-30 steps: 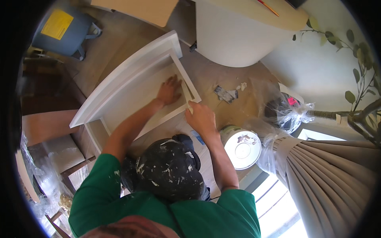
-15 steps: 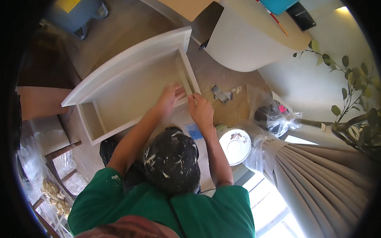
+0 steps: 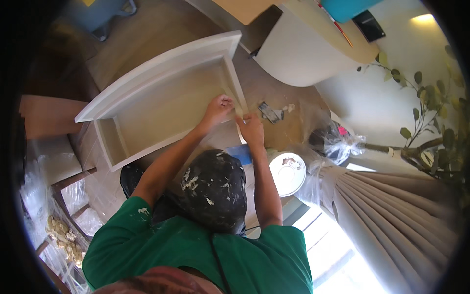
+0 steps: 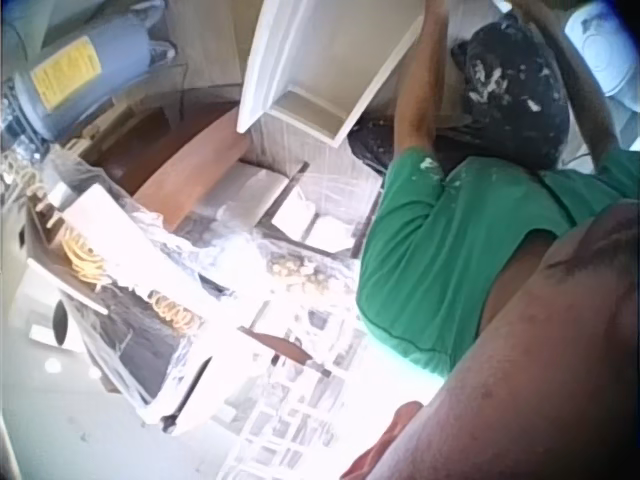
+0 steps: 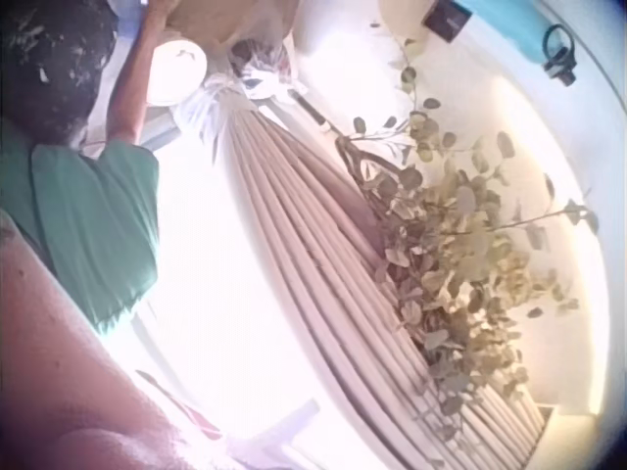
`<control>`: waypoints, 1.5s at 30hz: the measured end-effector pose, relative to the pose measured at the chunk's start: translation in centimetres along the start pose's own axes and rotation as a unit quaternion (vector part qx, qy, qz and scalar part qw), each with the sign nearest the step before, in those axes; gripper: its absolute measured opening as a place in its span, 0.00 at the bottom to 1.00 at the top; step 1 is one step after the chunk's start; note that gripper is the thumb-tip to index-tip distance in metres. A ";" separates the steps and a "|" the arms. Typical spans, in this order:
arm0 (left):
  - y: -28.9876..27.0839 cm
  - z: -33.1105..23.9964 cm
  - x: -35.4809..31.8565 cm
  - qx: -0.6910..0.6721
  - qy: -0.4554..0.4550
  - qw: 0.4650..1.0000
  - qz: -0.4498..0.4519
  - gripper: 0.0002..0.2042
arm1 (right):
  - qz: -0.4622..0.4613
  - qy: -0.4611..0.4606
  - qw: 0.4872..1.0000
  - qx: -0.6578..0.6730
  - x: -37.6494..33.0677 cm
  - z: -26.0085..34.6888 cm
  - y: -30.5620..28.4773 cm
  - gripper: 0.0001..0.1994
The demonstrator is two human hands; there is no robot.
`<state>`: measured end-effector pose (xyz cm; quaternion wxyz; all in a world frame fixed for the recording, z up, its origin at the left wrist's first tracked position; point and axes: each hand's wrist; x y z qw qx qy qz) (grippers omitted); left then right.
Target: The person applies masking tape to the inside edges of a drawer and then uses a brush to apply paint from a small container to a wooden piece inside the drawer.
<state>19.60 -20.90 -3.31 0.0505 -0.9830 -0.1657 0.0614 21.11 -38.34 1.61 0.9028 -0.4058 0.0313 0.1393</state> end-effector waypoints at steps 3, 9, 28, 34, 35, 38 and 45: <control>0.3 -1.0 -1.8 -0.036 -0.008 0.999 -0.024 0.10 | -0.012 -0.021 1.000 0.008 0.0 -0.6 0.6 0.23; 1.0 -2.9 -6.2 -0.138 -0.118 0.981 0.068 0.11 | 0.026 -0.059 0.995 0.079 2.3 -3.0 -0.5 0.13; 1.4 -2.2 -1.9 -0.416 -0.412 0.798 0.140 0.18 | 0.020 -0.074 0.997 0.004 4.8 1.6 -1.6 0.16; 2.1 -2.4 -1.2 -0.466 -0.430 0.764 0.121 0.18 | 0.038 -0.076 0.995 -0.053 4.7 0.6 -1.2 0.16; 2.0 -1.9 -1.1 -0.484 -0.446 0.743 0.119 0.17 | 0.017 -0.091 0.995 -0.048 4.5 0.5 -1.0 0.16; 2.0 -1.3 -1.1 -0.504 -0.465 0.724 0.082 0.12 | -0.022 -0.090 0.995 -0.046 3.0 2.1 -0.8 0.16; 2.7 -0.7 -1.0 -0.518 -0.425 0.739 0.072 0.08 | 0.004 -0.068 0.984 -0.167 0.5 7.3 -2.1 0.14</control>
Point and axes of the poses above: each hand's wrist, its own x-axis towards the middle knuckle, its own y-axis out of the palm, z = x × y, and after that the axes turned 3 degrees about x, right-handed
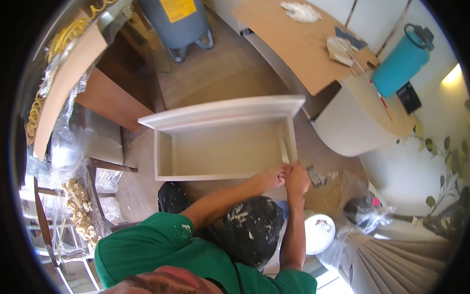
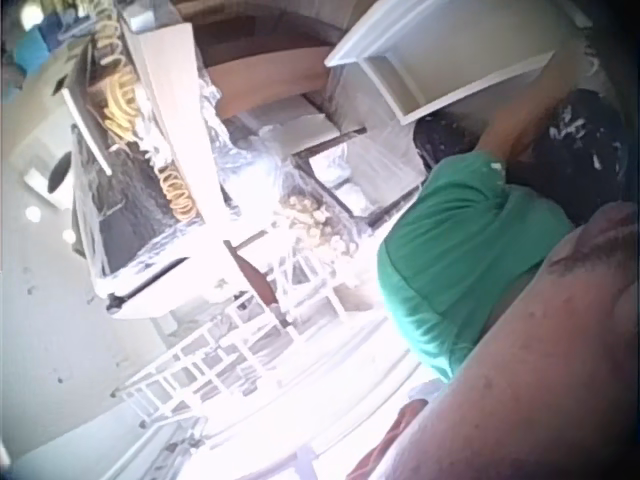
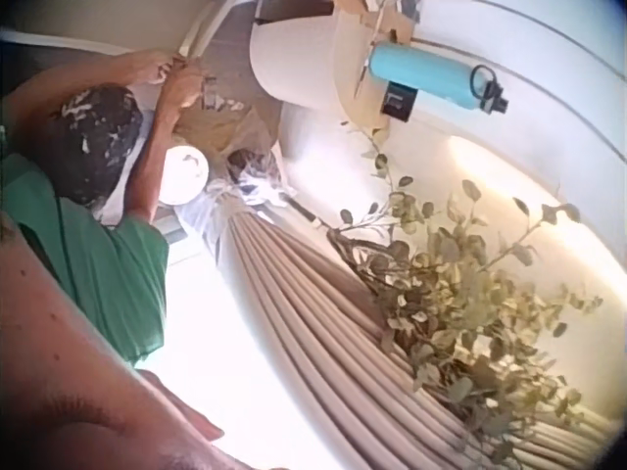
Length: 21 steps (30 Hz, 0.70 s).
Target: The person applies masking tape to the inside edges of a drawer and then uses a brush to apply paint from a small container to a wooden piece inside the drawer.
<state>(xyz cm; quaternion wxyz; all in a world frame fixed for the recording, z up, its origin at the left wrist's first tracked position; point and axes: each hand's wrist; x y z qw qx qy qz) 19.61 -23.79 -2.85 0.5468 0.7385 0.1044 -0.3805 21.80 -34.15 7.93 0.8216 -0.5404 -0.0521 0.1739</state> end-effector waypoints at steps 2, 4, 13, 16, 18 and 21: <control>0.3 0.0 0.2 0.015 0.022 0.999 -0.024 0.09 | -0.001 -0.026 1.000 0.016 -0.7 1.2 -1.2 0.09; 1.4 0.2 0.7 0.038 0.044 0.998 -0.036 0.10 | -0.067 -0.109 0.992 0.002 -0.6 -0.1 -0.7 0.07; 2.1 -3.1 -2.0 -0.029 -0.041 0.998 -0.043 0.11 | -0.199 -0.143 0.963 0.114 -6.8 -4.2 -4.6 0.15; 1.0 -5.3 -2.9 -0.020 -0.078 0.997 0.017 0.16 | -0.199 -0.045 0.978 0.034 -9.8 -6.7 -6.5 0.25; -0.4 -6.5 -2.4 -0.022 -0.099 0.993 0.053 0.22 | -0.162 0.018 0.987 0.004 -11.8 -8.2 -6.6 0.29; -0.3 -7.4 -2.3 -0.073 -0.149 0.983 0.083 0.27 | -0.149 -0.003 0.988 -0.049 -14.1 -12.0 -5.6 0.31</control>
Point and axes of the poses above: each hand's wrist, its own x-axis towards the middle knuckle, its own y-axis out of the palm, z = x × y, and after that the axes turned 3 degrees about x, right-handed
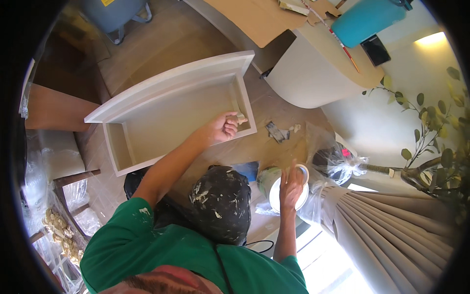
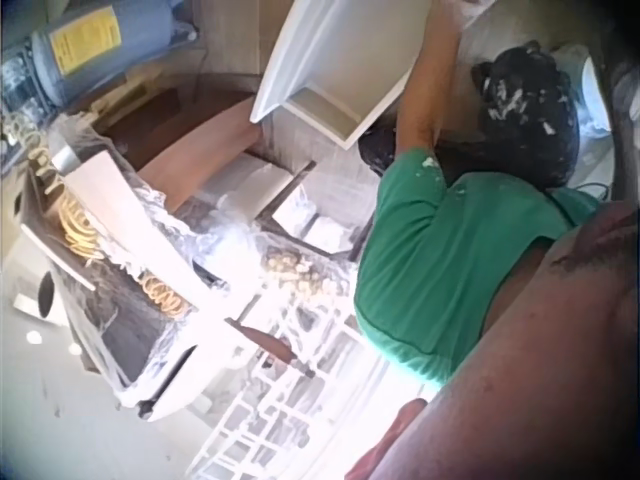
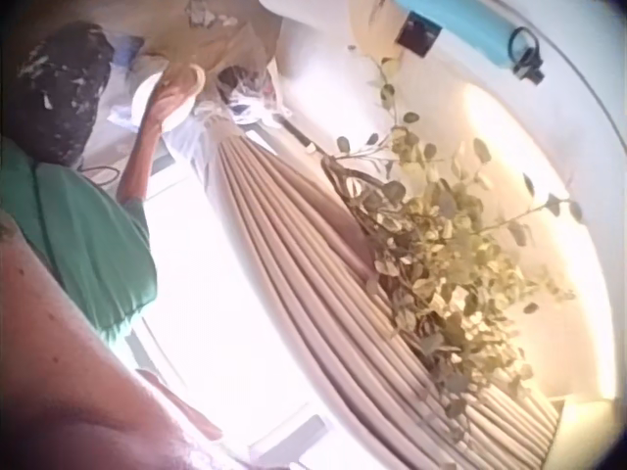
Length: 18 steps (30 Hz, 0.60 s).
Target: The person applies masking tape to the inside edges of a drawer and then uses a brush to apply paint from a small container to a wooden piece inside the drawer.
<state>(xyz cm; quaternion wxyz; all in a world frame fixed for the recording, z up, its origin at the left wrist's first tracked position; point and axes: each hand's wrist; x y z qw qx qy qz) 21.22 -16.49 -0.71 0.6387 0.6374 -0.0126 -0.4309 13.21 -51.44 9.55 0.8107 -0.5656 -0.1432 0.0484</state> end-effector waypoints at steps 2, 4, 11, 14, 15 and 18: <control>-0.1 0.0 -0.7 -0.024 -0.018 0.999 0.020 0.27 | -0.005 -0.012 1.000 -0.005 -0.6 -0.3 0.3 0.31; 0.2 0.5 -1.3 -0.041 -0.029 0.998 0.038 0.24 | 0.013 0.021 1.000 -0.016 -0.5 -0.1 0.0 0.31; 0.2 2.5 -3.3 -0.069 -0.021 0.994 0.081 0.25 | 0.053 0.118 0.991 -0.037 0.3 2.3 -3.0 0.29; -0.5 2.2 -3.3 -0.069 -0.016 0.995 0.076 0.27 | -0.060 0.088 0.994 0.010 1.7 4.4 -3.7 0.26; -0.5 2.0 -3.5 -0.066 -0.012 0.995 0.069 0.28 | -0.058 0.055 0.995 0.057 2.5 4.8 -3.0 0.23; 0.1 1.6 -3.5 -0.062 -0.006 0.996 0.059 0.22 | -0.041 -0.008 0.983 0.177 6.5 6.3 0.4 0.15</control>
Point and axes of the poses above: each hand's wrist, its own x-axis towards the middle knuckle, its own y-axis out of the palm, z = x × y, and after that the axes turned 3 degrees about x, right-handed
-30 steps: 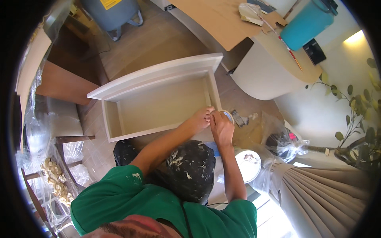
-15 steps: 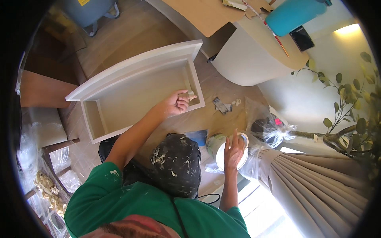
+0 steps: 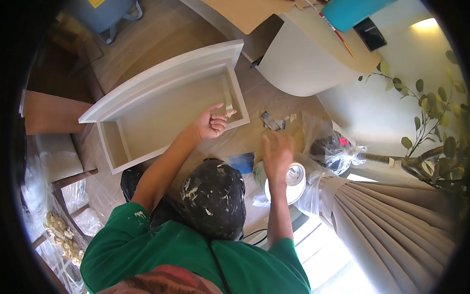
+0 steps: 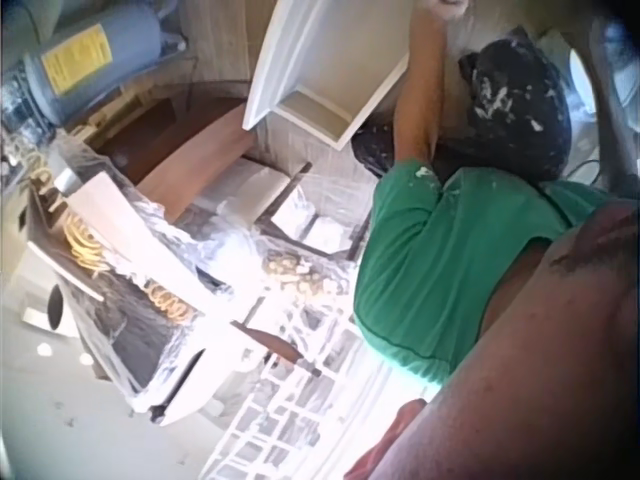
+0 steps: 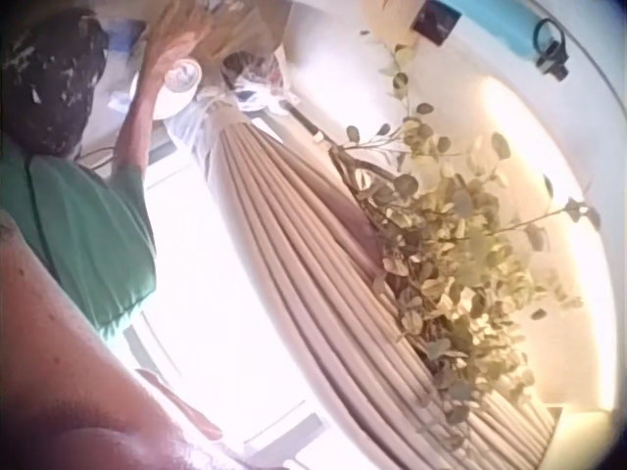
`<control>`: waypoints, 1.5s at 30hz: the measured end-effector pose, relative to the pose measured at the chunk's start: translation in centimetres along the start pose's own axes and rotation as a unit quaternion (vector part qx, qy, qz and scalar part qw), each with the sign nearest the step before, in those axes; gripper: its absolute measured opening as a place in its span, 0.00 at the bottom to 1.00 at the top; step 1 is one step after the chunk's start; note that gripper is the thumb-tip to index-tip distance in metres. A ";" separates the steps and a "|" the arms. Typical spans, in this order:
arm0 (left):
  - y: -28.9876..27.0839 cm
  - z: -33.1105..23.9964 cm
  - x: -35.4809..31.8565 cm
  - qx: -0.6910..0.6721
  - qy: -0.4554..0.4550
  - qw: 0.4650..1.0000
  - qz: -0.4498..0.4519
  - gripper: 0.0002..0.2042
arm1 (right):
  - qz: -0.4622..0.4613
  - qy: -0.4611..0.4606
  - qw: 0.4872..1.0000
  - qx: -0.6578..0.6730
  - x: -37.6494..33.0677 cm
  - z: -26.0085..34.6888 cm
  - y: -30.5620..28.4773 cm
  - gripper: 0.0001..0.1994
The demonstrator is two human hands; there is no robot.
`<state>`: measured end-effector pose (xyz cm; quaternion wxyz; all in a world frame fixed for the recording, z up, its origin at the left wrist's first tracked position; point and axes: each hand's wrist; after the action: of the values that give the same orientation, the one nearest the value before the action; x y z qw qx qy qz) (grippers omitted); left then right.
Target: The person applies masking tape to the inside edges of a drawer and then uses a brush to apply paint from a small container to a wooden piece inside the drawer.
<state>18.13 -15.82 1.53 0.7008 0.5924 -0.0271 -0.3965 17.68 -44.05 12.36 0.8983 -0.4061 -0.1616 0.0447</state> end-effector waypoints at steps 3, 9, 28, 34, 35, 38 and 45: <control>0.9 0.6 0.1 -0.008 -0.007 1.000 0.002 0.22 | 0.062 0.042 0.997 0.027 3.9 0.6 5.8 0.18; 0.5 0.5 0.3 -0.012 0.010 0.999 -0.041 0.17 | 0.138 0.133 0.980 0.050 7.3 1.8 12.1 0.24; -0.5 0.4 2.1 0.089 0.038 0.994 -0.055 0.14 | 0.083 0.176 0.969 0.153 5.8 -0.5 14.7 0.18; 1.2 0.6 1.7 0.183 0.045 0.978 -0.091 0.15 | 0.053 0.179 0.969 0.164 5.8 -0.9 14.9 0.15; 1.4 0.6 1.6 0.199 0.044 0.974 -0.097 0.15 | 0.050 0.182 0.968 0.168 5.7 -0.9 14.9 0.15; 2.4 0.5 1.1 0.228 0.036 0.966 -0.113 0.15 | 0.043 0.190 0.965 0.175 5.4 -0.7 14.9 0.15; 1.5 -0.7 0.7 0.329 0.047 0.932 -0.146 0.15 | -0.005 0.206 0.953 0.222 4.8 0.8 13.7 0.14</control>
<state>19.72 -15.66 2.26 0.4013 0.8053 -0.0364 -0.4348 22.62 -33.36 3.85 0.9797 -0.1965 0.0384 -0.0100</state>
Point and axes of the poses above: each hand's wrist, its own x-axis towards the middle knuckle, its own y-axis out of the palm, z = x × y, and after that the axes turned 3 degrees about x, right-handed
